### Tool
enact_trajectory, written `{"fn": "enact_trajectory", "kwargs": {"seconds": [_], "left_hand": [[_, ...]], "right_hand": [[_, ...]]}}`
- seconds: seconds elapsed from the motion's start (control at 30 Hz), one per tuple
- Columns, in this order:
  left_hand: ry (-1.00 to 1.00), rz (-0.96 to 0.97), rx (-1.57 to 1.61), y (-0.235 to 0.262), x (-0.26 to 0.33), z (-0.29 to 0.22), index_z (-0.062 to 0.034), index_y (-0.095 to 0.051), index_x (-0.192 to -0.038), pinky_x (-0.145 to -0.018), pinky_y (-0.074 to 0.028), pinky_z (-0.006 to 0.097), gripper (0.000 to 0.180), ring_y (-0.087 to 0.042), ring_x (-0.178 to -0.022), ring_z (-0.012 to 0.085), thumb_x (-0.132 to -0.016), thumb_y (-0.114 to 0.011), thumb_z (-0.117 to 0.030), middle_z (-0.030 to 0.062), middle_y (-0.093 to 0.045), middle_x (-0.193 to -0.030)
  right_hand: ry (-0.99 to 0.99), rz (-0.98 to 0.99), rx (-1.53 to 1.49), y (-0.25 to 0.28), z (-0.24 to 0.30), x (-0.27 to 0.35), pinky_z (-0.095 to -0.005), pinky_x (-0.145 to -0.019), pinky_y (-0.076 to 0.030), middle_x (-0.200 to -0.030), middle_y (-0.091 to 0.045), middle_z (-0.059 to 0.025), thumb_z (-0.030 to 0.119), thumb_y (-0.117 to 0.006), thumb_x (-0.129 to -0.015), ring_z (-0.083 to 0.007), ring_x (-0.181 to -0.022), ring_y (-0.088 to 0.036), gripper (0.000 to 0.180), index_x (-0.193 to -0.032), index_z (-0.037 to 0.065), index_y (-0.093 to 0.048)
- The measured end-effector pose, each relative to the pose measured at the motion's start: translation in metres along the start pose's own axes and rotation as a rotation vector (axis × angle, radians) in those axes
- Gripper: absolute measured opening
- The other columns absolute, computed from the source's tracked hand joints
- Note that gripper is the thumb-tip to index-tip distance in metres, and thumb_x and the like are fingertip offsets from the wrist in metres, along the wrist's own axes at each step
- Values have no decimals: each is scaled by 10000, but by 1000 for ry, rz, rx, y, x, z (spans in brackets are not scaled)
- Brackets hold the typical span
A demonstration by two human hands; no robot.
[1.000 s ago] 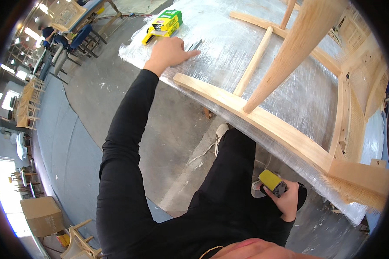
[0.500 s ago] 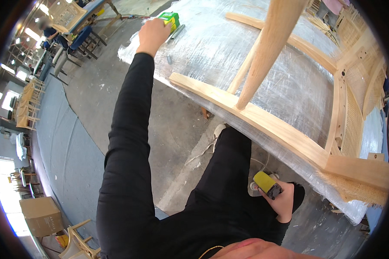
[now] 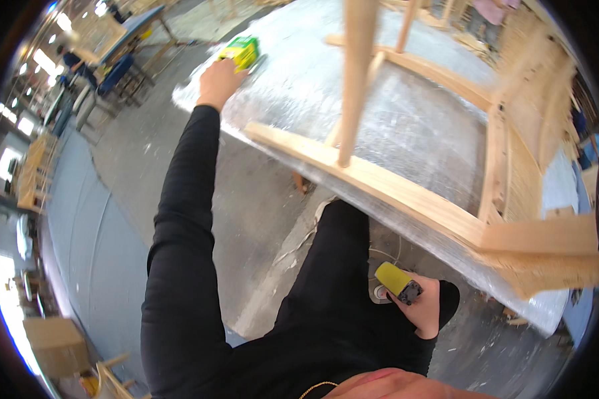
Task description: The person attaches woven cane webbing to the underside of a wooden chair seat. They use a pneumatic staple gun to secure the webbing along the edges, periodically repositioning the chair and using a screwdriver to adjust the material. The task is performed in a workshop environment with other furniture frames visible.
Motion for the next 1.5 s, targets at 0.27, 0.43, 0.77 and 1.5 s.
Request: {"fn": "enact_trajectory", "kwargs": {"seconds": [0.27, 0.43, 0.77, 1.5], "left_hand": [[-107, 239, 986, 112, 118, -180, 26, -712, -822, -549, -341, 243, 342, -473, -596, 50, -998, -678, -265, -21, -566, -648], [-438, 758, 1393, 146, 261, -288, 26, -745, -851, -652, -491, 261, 268, -639, -707, 134, -884, -772, -238, 81, -719, -774], [-286, 1331, 1654, 95, 392, -524, 26, -539, -1449, -632, -417, 218, 555, -521, -692, 65, -979, -731, -198, 8, -622, -840], [516, 1216, 2301, 88, 383, -617, -80, -503, -1380, -1078, -425, 431, 469, -521, -1280, 249, -945, -660, 4, 83, -568, -1337]], "right_hand": [[-261, -715, -384, 46, -67, 97, -341, -967, -524, -1223, -700, -126, 206, -933, -765, -201, -1119, -674, 590, -1255, 31, -654], [-3, -784, -897, 89, -42, 122, -303, -659, -437, -797, -547, -3, 208, -659, -989, -131, -708, -517, 335, -1247, -4, -637], [177, -1434, -777, 135, -69, 205, -291, -638, -457, -747, -555, -10, 286, -623, -1057, -110, -665, -536, 374, -1285, -10, -623], [-4, -1267, -966, 154, -128, 254, -228, -534, -333, -694, -501, 50, 119, -715, -972, -34, -562, -408, 321, -1249, -35, -661]]}}
Point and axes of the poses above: each hand's wrist, its own x-axis away from the middle knuckle, its own y-axis out of the back of the hand, z = x × y, the point moved 6 cm from there along -x, towards the middle knuckle
